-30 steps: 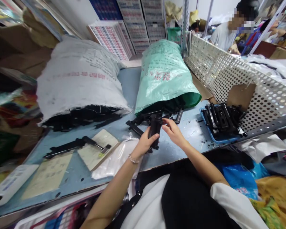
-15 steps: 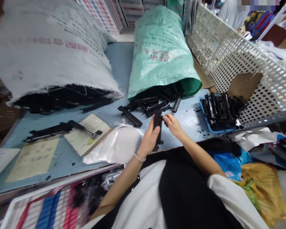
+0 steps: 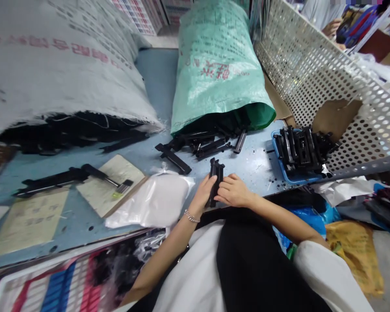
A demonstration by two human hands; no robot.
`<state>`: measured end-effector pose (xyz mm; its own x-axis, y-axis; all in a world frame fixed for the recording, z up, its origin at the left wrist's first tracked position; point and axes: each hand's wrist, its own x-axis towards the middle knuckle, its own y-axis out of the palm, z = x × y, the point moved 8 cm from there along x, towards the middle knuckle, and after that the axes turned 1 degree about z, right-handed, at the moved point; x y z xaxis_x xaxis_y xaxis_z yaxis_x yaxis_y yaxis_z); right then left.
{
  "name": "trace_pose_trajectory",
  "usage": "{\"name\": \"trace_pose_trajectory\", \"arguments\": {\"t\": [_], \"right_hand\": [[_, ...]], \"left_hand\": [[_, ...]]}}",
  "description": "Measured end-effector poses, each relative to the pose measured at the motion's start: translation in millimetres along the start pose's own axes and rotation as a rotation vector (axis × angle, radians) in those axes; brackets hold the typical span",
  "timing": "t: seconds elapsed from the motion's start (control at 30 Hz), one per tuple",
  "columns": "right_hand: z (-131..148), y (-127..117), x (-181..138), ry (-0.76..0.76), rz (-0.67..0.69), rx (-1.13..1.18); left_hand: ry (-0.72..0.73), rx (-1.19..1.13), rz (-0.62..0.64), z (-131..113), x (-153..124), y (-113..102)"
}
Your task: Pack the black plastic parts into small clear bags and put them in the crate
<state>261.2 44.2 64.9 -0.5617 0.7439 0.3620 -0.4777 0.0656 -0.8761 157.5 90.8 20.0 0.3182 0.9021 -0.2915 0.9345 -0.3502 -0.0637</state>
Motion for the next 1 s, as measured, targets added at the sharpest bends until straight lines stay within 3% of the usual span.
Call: {"name": "trace_pose_trajectory", "arguments": {"t": [0.07, 0.17, 0.23, 0.3, 0.37, 0.43, 0.5, 0.57, 0.63, 0.73, 0.83, 0.9, 1.0], "right_hand": [[-45.1, -9.0, 14.0, 0.219, -0.060, 0.065], [-132.0, -35.0, 19.0, 0.756, -0.314, 0.065], [-175.4, -40.6, 13.3, 1.041, -0.368, 0.134], [-198.4, -38.6, 6.1, 1.193, -0.343, 0.264], [-198.9, -37.8, -5.3, 1.253, -0.344, 0.354], [-178.5, -35.4, -16.7, 1.224, -0.392, 0.445], [-142.9, -23.7, -22.3, 1.120, -0.422, 0.678], [-100.7, -11.4, -19.6, 0.967, -0.361, 0.913], [-70.8, -15.6, -17.7, 0.881, -0.317, 0.891], [-59.0, -56.6, -11.2, 0.790, -0.432, 0.501], [-56.0, -91.2, 14.6, 0.550, -0.489, 0.178], [-60.6, -95.0, 30.9, 0.466, -0.470, 0.114], [-73.6, -76.9, 40.0, 0.548, -0.397, 0.278]], "left_hand": [[0.007, 0.134, -0.037, 9.6, 4.2, 3.7], [0.071, 0.411, -0.032, 13.2, 8.5, 21.8], [0.145, 0.598, -0.055, 9.2, 9.4, 32.4], [0.180, 0.691, -0.076, 5.9, 11.0, 35.9], [0.195, 0.623, -0.063, 1.8, 14.8, 33.6], [0.227, 0.405, -0.031, -8.1, 20.1, 29.9], [0.221, 0.053, 0.039, -20.4, 25.7, 29.6], [0.152, -0.329, 0.143, -32.4, 29.0, 35.3], [0.080, -0.593, 0.189, -44.0, 27.5, 38.9], [0.064, -0.657, 0.146, -57.1, 17.3, 34.5], [0.043, -0.558, 0.200, -61.1, 3.2, 39.2], [0.018, -0.513, 0.227, -59.0, -2.6, 42.6], [-0.014, -0.511, 0.131, -52.0, -1.4, 31.6]]}}
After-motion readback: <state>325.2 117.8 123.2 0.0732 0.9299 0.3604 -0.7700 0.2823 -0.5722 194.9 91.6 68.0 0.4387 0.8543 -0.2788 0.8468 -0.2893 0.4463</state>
